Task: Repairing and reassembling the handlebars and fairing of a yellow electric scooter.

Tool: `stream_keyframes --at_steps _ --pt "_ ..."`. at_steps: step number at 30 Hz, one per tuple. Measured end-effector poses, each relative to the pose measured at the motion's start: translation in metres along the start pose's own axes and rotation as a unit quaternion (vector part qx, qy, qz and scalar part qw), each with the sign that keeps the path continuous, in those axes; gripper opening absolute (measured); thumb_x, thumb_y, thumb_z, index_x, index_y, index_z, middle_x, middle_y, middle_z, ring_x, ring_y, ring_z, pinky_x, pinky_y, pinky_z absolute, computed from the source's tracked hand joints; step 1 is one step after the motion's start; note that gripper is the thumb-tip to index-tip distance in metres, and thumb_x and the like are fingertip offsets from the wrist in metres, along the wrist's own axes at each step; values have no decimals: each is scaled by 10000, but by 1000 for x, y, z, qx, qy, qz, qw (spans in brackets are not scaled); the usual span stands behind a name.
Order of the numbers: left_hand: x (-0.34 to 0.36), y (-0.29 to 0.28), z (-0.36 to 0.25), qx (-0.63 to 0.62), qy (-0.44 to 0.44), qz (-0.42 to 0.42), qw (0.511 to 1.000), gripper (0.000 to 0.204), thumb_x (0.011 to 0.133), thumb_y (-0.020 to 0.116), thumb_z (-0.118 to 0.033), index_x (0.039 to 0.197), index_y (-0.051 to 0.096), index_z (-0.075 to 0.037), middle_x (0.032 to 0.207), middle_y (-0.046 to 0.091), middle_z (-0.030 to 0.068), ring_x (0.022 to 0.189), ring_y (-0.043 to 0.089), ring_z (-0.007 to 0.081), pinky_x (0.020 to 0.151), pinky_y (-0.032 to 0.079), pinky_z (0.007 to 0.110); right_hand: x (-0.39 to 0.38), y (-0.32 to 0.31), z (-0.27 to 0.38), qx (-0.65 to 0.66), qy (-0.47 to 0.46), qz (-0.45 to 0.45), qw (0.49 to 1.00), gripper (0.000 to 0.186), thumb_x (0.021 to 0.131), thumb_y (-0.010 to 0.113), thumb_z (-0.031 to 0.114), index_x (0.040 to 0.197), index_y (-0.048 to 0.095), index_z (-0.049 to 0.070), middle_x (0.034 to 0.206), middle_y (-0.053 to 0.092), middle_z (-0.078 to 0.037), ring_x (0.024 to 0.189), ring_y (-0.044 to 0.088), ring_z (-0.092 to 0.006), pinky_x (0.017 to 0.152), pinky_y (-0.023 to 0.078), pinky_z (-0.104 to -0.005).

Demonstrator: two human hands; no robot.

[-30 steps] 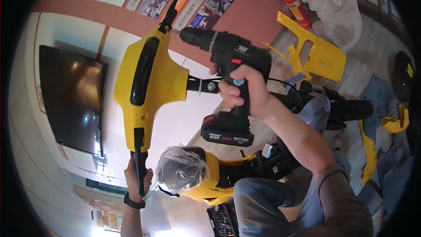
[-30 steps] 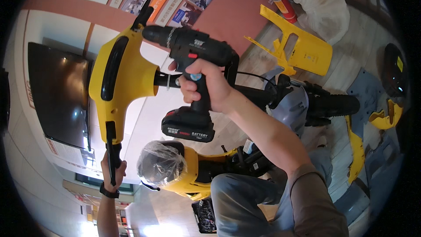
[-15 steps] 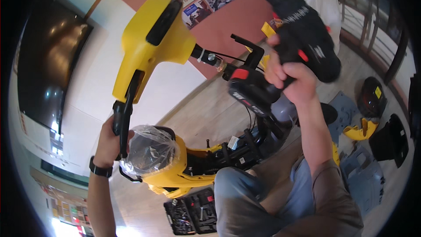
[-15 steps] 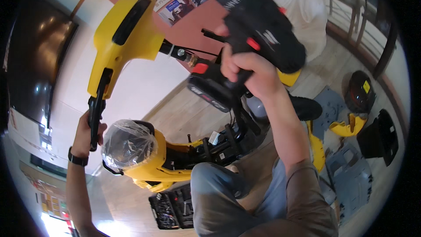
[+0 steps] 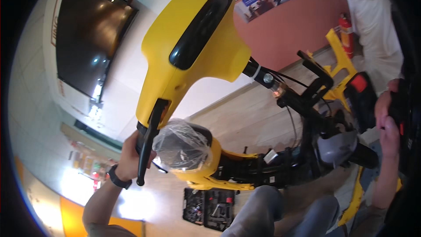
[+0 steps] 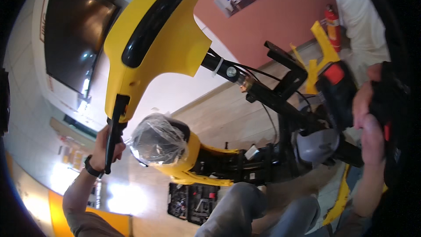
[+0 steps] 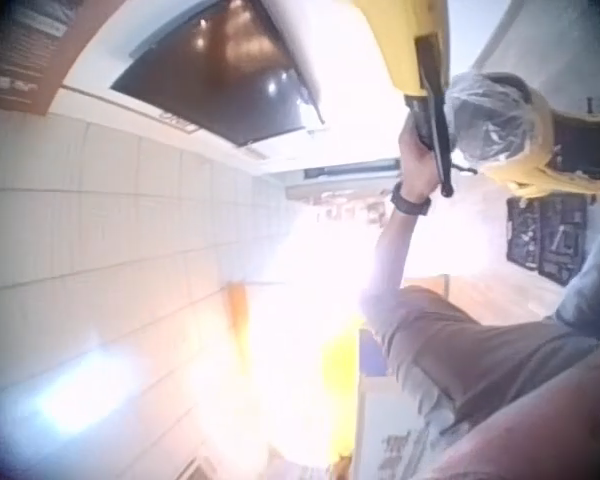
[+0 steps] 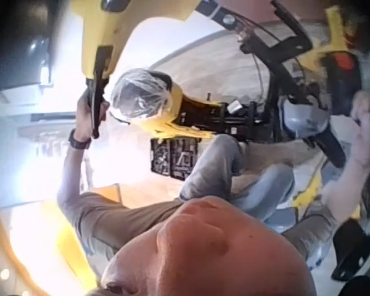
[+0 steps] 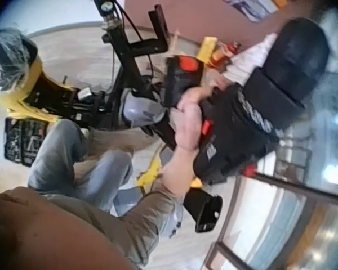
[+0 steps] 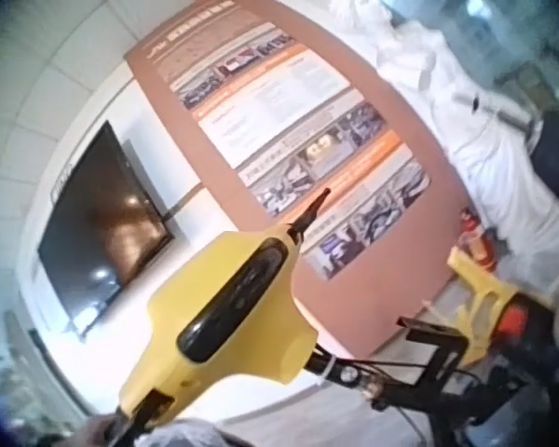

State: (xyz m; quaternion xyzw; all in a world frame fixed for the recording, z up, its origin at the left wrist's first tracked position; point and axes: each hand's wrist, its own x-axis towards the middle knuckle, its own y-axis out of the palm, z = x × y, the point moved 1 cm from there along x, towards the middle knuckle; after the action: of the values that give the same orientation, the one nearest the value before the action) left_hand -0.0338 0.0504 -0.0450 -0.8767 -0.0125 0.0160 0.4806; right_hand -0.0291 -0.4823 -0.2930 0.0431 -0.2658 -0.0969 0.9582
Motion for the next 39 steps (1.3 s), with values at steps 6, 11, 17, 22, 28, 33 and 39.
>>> stream_keyframes --at_steps 6,11,17,22,28,33,39 --pt "0 -14 27 -194 -77 37 977 515 899 534 -503 1060 505 -15 749 607 116 580 607 175 483 492 273 81 -10 -43 -144 -180 48 972 375 925 552 289 1159 506 0 856 526 -76 763 525 -182 719 426 -279" --pt "24 -47 40 -253 -132 -27 958 704 898 445 -653 1244 555 -50 1149 625 124 1069 597 277 935 456 474 110 -7 -50 -290 -268 70 916 273 930 549 268 1085 597 49 793 583 -83 737 593 -260 734 501 -370" --pt "176 -51 -131 -74 125 27 989 896 758 585 -713 1436 381 -165 1457 424 173 1340 422 352 1046 358 587 159 25 -15 -280 -329 85 898 375 815 712 242 1151 627 100 665 525 9 591 561 -127 609 453 -309" --pt "213 -26 -226 151 131 141 970 1152 662 780 -636 1520 227 -103 1533 298 223 1361 403 389 1092 325 592 202 60 -22 -235 -372 82 894 401 713 734 180 1103 659 126 648 517 22 561 545 -125 593 445 -279" --pt "275 31 -264 60 16 260 964 1101 694 892 -251 1504 188 -3 1435 392 196 1281 487 353 1047 444 424 214 57 -22 -209 -363 108 901 349 677 722 148 1021 669 118 646 495 35 555 533 -120 565 429 -263" --pt "317 44 -275 -42 -172 274 945 650 774 829 -286 1239 495 22 1037 650 103 989 656 212 944 511 381 207 39 -19 -211 -331 119 912 321 687 715 136 1003 666 116 646 495 33 553 535 -122 560 428 -262" --pt "323 34 -264 -67 -135 308 939 705 751 855 -297 1250 481 30 1058 651 114 975 664 210 953 510 375 200 16 -22 -217 -291 109 926 280 743 708 141 1016 654 108 663 521 19 566 565 -131 562 456 -277"
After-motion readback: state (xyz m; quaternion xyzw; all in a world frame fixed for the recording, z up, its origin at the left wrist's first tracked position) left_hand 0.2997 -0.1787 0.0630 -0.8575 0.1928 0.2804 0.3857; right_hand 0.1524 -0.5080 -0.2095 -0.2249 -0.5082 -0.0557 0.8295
